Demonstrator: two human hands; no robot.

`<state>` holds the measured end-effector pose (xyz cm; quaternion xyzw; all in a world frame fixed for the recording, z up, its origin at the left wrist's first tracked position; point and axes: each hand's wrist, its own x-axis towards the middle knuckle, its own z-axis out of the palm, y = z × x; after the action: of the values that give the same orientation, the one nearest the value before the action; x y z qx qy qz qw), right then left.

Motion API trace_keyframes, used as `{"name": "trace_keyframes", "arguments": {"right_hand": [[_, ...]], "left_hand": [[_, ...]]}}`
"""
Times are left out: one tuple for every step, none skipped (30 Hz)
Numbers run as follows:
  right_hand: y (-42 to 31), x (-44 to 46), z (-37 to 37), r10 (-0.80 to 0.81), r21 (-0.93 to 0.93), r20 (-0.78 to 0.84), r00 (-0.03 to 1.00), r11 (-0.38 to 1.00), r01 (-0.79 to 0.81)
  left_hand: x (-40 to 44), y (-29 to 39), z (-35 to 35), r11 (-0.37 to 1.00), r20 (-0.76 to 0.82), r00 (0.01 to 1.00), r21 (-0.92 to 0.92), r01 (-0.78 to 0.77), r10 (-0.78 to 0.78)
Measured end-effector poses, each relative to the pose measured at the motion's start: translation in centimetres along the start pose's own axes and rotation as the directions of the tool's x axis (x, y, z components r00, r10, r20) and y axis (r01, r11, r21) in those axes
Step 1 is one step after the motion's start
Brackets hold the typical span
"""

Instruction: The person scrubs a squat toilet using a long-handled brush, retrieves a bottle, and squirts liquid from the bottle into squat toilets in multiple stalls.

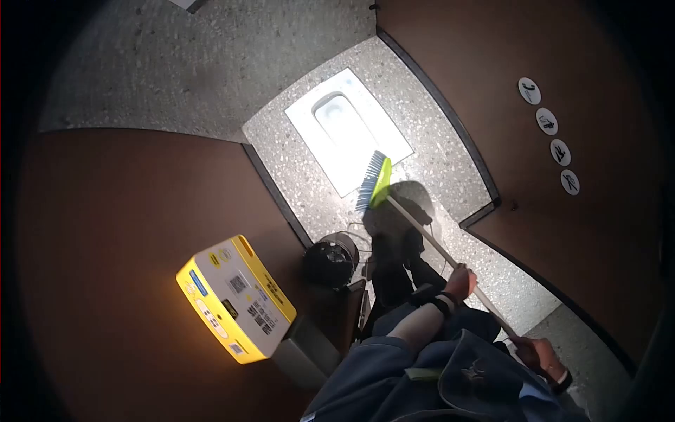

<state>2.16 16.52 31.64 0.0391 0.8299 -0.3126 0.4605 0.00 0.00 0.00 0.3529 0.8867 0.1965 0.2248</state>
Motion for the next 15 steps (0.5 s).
{"name": "trace_keyframes", "arguments": {"right_hand": [[-0.5, 1.2, 0.7, -0.06, -0.292, 0.066, 0.996, 0.953, 0.077], [2.5, 2.7, 3.7, -0.144, -0.043, -0.139, 0.98, 0.989, 0.139], [-1.5, 4.2, 1.9, 0.076, 0.242, -0.14, 0.987, 0.969, -0.04], [-4.2, 6.7, 2.5, 0.244, 0.537, -0.064, 0.968, 0.826, -0.172], [-4.5, 9.6, 4.3, 0.077, 0.476, -0.149, 0.986, 0.879, 0.003], [-5.0, 12.0, 6.2, -0.087, 0.401, -0.222, 0.971, 0.9, 0.172], [-7.6, 14.1, 6.3, 0.001, 0.354, -0.178, 0.984, 0.933, 0.063], [-10.4, 16.3, 6.6, 0.093, 0.306, -0.134, 0.987, 0.951, -0.049], [-11.0, 18.6, 7.3, 0.098, 0.304, -0.141, 0.985, 0.951, -0.051], [-11.0, 21.2, 8.5, -0.148, 0.107, -0.276, 0.95, 0.977, 0.184], [-11.2, 22.8, 8.8, -0.404, -0.121, -0.347, 0.847, 0.914, 0.387], [-12.4, 22.5, 7.7, -0.406, -0.13, -0.341, 0.848, 0.914, 0.385], [-14.3, 21.3, 6.0, -0.252, 0.05, -0.327, 0.911, 0.958, 0.282], [-16.0, 20.3, 4.8, -0.097, 0.228, -0.282, 0.954, 0.96, 0.165], [-15.6, 19.1, 3.6, -0.177, 0.14, -0.32, 0.931, 0.963, 0.232]], "left_hand": [[-0.2, -0.8, -0.3, 1.0, 0.002, 1.0, 0.012, 0.001, -0.001], [-0.8, -3.5, -0.3, 0.999, -0.004, 0.999, 0.002, 0.041, -0.041], [-0.2, -6.3, -1.8, 0.995, -0.057, 0.994, -0.043, 0.094, -0.096], [-0.5, -9.9, -2.3, 0.983, -0.11, 0.978, -0.076, 0.167, -0.175], [-0.7, -13.4, -3.2, 0.972, -0.137, 0.963, -0.068, 0.225, -0.232], [-1.3, -16.7, -3.5, 0.963, -0.142, 0.953, -0.065, 0.262, -0.269], [-1.3, -19.0, -6.9, 0.926, -0.123, 0.944, 0.193, 0.325, -0.306], [-1.3, -22.8, -7.7, 0.915, -0.12, 0.934, 0.192, 0.354, -0.336], [-1.3, -25.5, -9.4, 0.91, -0.204, 0.919, 0.181, 0.374, -0.338], [-1.2, -28.2, -10.9, 0.905, -0.285, 0.897, 0.166, 0.392, -0.337], [-1.6, -29.2, -13.0, 0.905, -0.435, 0.845, 0.138, 0.403, -0.31], [-1.3, -29.2, -13.2, 0.905, -0.44, 0.841, 0.128, 0.407, -0.315], [-0.9, -28.7, -13.2, 0.928, -0.42, 0.862, 0.104, 0.359, -0.286], [-0.8, -28.0, -13.2, 0.946, -0.398, 0.881, 0.082, 0.312, -0.256], [-1.2, -26.1, -14.1, 0.983, -0.332, 0.929, 0.033, 0.182, -0.161]]}}
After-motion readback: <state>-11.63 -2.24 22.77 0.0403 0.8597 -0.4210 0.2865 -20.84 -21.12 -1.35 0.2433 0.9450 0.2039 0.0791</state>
